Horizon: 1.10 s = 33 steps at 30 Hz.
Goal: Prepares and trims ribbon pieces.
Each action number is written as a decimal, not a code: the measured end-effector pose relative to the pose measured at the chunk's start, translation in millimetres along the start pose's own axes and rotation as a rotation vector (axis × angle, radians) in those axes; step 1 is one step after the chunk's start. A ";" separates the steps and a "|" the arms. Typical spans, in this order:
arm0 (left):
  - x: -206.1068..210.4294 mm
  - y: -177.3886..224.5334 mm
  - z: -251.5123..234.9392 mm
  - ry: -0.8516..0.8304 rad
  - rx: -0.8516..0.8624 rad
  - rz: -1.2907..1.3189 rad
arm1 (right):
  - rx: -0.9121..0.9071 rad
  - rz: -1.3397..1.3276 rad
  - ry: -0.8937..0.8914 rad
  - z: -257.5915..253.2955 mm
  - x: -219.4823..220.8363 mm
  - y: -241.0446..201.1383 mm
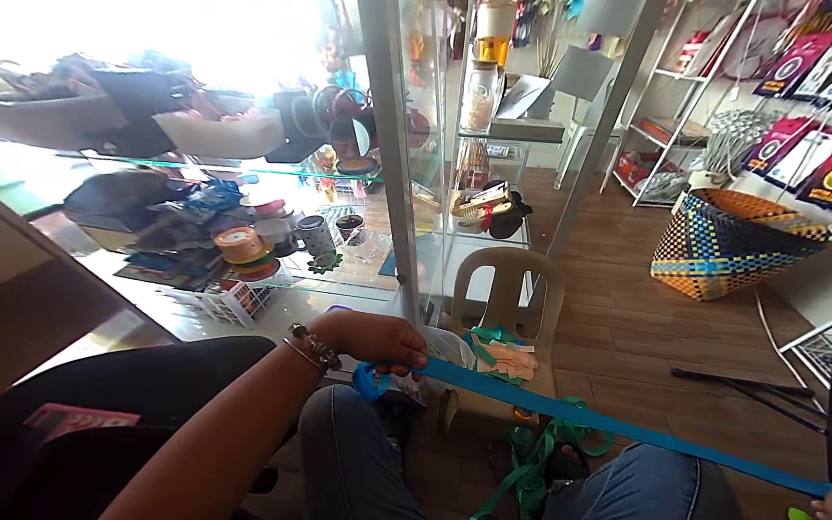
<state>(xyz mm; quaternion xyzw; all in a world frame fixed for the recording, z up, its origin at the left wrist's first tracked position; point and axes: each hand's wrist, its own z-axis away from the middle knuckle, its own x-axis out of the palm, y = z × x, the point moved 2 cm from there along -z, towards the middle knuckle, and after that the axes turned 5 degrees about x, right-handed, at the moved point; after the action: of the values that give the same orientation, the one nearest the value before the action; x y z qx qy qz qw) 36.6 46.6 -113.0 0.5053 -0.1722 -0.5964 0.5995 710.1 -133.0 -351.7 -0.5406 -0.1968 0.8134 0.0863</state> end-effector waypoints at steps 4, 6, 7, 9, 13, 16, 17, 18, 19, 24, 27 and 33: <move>-7.8 35.8 10.1 0.059 0.047 -0.142 | -0.124 0.083 -0.176 0.7 20.1 -17.7; -8.3 54.5 10.6 0.056 0.070 -0.236 | -0.197 0.145 -0.315 17.9 26.0 -42.9; -7.2 64.9 9.9 0.045 0.072 -0.289 | -0.235 0.209 -0.375 28.0 28.0 -56.5; -2.0 86.1 6.5 0.013 0.078 -0.378 | -0.358 0.413 -0.472 49.6 31.1 -83.5; 13.0 118.7 -4.9 -0.068 0.112 -0.533 | -0.706 0.868 -0.406 128.7 31.3 -145.1; 28.1 135.3 -13.1 -0.118 0.146 -0.631 | -1.144 0.390 -0.531 251.1 5.7 -176.4; 33.8 139.0 -15.4 -0.130 0.172 -0.653 | -1.286 0.162 -0.695 291.8 -2.2 -180.8; 39.4 142.3 -17.0 -0.136 0.191 -0.671 | -1.404 -0.050 -0.890 326.9 -6.6 -183.2; 44.5 145.4 -17.9 -0.142 0.201 -0.685 | -1.493 -0.218 -1.097 356.0 -8.6 -185.2; 52.0 141.1 -14.9 -0.117 0.266 -0.670 | -1.528 -0.398 -1.735 419.5 5.5 -185.5; 50.8 130.2 -9.0 -0.103 0.255 -0.602 | -1.406 -0.418 -1.851 428.3 13.4 -179.8; 54.1 98.9 -12.6 -0.115 0.258 -0.335 | -1.332 -0.437 -1.861 423.4 21.6 -171.7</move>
<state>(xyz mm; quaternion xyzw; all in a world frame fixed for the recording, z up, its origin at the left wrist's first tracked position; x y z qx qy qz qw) 112.6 -18.4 -59.6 0.5643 -0.1946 -0.6886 0.4117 302.3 -65.5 -155.9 0.3721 -0.6613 0.5997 -0.2543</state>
